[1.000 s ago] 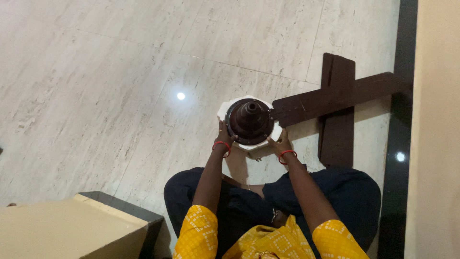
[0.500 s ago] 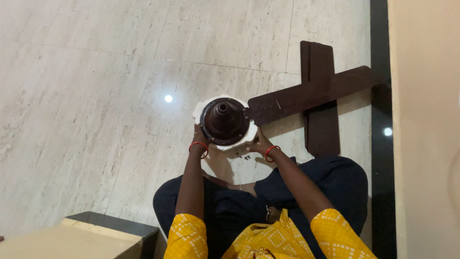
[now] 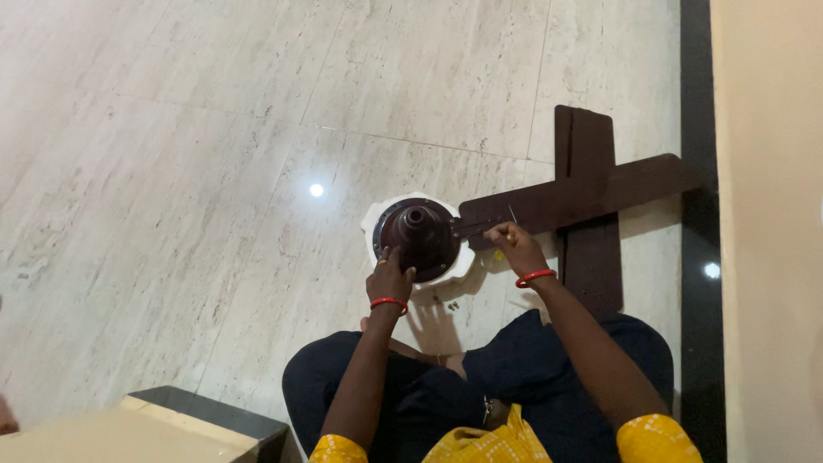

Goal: The person sits on the floor and uses a screwdriver to remove the screws securing the blades to the ceiling fan motor. They detach each blade one by one and place them on the floor beside the fan.

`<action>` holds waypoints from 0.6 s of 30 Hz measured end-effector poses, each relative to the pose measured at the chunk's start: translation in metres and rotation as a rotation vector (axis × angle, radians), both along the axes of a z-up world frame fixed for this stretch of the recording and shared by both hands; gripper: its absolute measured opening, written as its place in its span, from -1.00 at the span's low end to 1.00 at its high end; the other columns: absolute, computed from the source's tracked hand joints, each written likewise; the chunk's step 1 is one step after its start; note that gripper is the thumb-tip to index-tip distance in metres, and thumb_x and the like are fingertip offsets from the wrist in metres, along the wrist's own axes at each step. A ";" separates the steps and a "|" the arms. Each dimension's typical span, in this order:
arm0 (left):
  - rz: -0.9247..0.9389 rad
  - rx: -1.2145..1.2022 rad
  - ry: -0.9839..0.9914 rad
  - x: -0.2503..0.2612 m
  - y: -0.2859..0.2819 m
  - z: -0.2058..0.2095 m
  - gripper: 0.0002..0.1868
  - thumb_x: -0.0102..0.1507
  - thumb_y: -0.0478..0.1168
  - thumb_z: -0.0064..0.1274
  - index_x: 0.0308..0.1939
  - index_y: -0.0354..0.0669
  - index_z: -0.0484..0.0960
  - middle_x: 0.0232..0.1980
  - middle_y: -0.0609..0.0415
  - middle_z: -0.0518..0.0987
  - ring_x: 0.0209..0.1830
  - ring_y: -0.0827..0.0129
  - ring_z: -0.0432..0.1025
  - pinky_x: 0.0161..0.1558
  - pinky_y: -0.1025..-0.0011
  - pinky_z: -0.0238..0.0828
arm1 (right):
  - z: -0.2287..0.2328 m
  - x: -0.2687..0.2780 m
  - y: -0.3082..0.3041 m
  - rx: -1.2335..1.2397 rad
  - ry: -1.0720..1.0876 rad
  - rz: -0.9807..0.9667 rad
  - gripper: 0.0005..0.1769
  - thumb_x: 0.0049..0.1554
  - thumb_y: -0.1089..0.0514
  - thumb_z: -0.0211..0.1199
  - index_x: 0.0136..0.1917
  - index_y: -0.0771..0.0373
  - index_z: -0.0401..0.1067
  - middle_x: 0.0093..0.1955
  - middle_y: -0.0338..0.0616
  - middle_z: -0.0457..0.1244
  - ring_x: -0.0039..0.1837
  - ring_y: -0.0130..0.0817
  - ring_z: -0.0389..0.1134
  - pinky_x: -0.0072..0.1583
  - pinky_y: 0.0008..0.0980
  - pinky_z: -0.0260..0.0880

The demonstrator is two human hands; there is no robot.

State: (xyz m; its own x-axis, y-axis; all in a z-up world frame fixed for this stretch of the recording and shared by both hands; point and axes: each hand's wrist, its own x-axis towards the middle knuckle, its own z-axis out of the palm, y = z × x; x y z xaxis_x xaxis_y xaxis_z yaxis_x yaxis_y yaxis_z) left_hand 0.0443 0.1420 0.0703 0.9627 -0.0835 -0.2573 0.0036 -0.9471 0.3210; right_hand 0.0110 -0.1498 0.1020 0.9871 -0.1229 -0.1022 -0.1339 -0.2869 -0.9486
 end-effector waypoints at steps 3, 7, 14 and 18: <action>0.057 -0.200 -0.294 0.012 -0.018 0.004 -0.52 0.33 -0.02 0.09 0.30 -0.02 0.46 0.10 -0.10 0.61 0.02 0.01 0.55 0.01 0.11 0.47 | -0.016 0.013 0.002 0.213 0.003 -0.217 -0.59 0.38 -0.16 0.13 0.08 0.24 0.46 0.02 -0.07 0.48 -0.11 -0.46 0.24 -0.09 -0.48 0.24; 0.020 -0.579 -0.588 0.021 -0.033 0.014 -0.60 0.26 -0.21 0.14 0.18 -0.14 0.52 0.09 -0.16 0.61 0.05 -0.03 0.53 0.04 0.13 0.48 | -0.039 0.027 0.011 0.364 -0.083 -0.297 -0.63 0.38 -0.09 0.19 -0.03 0.27 0.33 -0.07 0.01 0.46 -0.26 -0.48 0.24 -0.27 -0.53 0.22; 0.064 -0.667 -0.551 0.024 -0.039 0.025 -0.56 0.24 -0.29 0.14 0.21 -0.20 0.51 0.18 -0.22 0.50 0.19 -0.11 0.44 0.16 0.10 0.40 | -0.050 0.034 0.026 0.120 -0.176 -0.152 -0.81 0.26 0.24 0.25 0.06 0.29 0.27 0.04 -0.09 0.37 0.07 -0.43 0.45 -0.04 -0.44 0.58; 0.059 -0.683 -0.575 0.024 -0.039 0.025 -0.55 0.23 -0.30 0.15 0.21 -0.20 0.51 0.22 -0.23 0.47 0.25 -0.13 0.40 0.22 0.09 0.37 | -0.048 0.034 0.029 0.058 -0.181 -0.094 -0.82 0.27 0.25 0.21 0.09 0.27 0.25 0.07 -0.09 0.36 0.13 -0.39 0.46 -0.01 -0.41 0.60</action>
